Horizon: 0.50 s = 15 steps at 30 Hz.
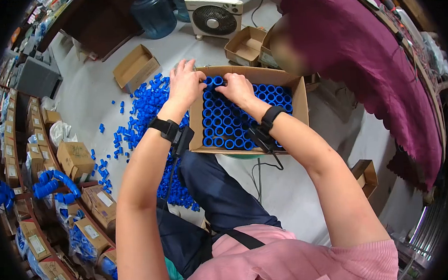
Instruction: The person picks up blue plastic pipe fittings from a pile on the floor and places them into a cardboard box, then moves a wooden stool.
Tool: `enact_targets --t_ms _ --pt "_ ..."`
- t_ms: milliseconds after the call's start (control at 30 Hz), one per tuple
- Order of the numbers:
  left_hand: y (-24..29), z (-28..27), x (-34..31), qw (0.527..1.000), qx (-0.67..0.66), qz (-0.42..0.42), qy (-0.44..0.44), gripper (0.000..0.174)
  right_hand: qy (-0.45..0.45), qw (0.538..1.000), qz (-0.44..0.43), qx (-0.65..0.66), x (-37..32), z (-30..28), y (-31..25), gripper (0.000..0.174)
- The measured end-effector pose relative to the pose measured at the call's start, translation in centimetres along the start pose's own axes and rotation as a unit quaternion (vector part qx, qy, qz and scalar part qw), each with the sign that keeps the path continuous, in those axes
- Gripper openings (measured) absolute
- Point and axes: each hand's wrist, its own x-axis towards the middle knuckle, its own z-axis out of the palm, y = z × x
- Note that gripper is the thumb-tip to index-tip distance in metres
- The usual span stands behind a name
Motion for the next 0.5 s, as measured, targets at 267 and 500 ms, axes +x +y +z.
enact_targets --t_ms 267,500 --pt "-3.1 -5.7 -8.6 0.924 -0.333 -0.115 0.149 0.011 -0.075 0.945 0.013 0.318 -6.3 -9.5 -0.1 0.016" --pt "-9.7 -12.5 -31.4 0.817 -0.355 -0.409 0.198 0.033 -0.031 0.919 0.061 0.387 -17.2 -13.6 1.0 0.027"
